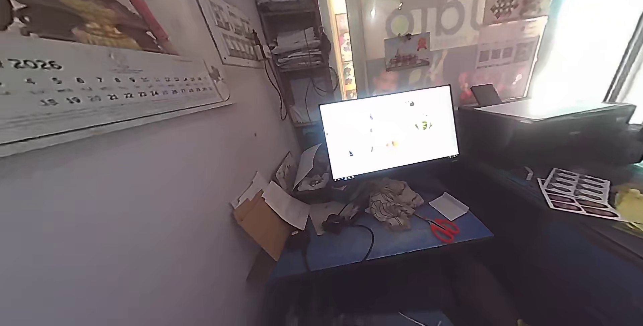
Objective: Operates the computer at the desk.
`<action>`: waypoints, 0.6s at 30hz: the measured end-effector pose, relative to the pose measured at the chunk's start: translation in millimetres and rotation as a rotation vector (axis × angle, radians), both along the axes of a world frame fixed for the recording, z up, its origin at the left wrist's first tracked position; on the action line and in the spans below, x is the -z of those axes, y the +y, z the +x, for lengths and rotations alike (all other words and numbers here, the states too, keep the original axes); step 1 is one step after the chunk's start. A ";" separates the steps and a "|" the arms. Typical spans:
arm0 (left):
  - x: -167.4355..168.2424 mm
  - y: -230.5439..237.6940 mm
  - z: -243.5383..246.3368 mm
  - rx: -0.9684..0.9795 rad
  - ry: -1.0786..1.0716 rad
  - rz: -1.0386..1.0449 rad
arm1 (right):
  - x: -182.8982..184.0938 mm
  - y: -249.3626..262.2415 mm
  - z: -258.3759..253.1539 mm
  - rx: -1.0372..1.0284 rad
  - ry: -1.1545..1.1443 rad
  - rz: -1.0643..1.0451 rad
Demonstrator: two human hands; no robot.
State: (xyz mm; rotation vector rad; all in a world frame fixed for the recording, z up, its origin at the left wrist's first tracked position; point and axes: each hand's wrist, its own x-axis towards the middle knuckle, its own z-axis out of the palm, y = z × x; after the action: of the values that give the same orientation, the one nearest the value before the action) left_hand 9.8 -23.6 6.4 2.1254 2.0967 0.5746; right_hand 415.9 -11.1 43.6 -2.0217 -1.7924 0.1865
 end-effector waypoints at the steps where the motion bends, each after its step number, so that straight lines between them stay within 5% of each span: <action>1: -3.8 -0.4 1.1 0.011 0.024 -0.035 | -7.2 -3.4 -3.9 -0.002 -0.002 -0.018; 7: -16.9 1.8 5.8 0.014 0.099 -0.151 | -4.7 -1.7 -3.1 0.008 -0.040 -0.039; 11: 10.9 3.3 -0.6 -0.022 0.038 0.045 | 3.8 1.0 2.6 0.027 -0.049 -0.065; 18: 3.3 7.2 -0.3 -0.060 0.008 0.007 | 16.8 0.0 8.3 0.071 -0.054 -0.017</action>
State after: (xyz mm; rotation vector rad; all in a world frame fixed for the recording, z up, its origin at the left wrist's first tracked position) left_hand 9.5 -16.4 3.1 2.0782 2.1725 0.5814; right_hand 424.2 -11.1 26.8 -2.1179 -1.7530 0.1265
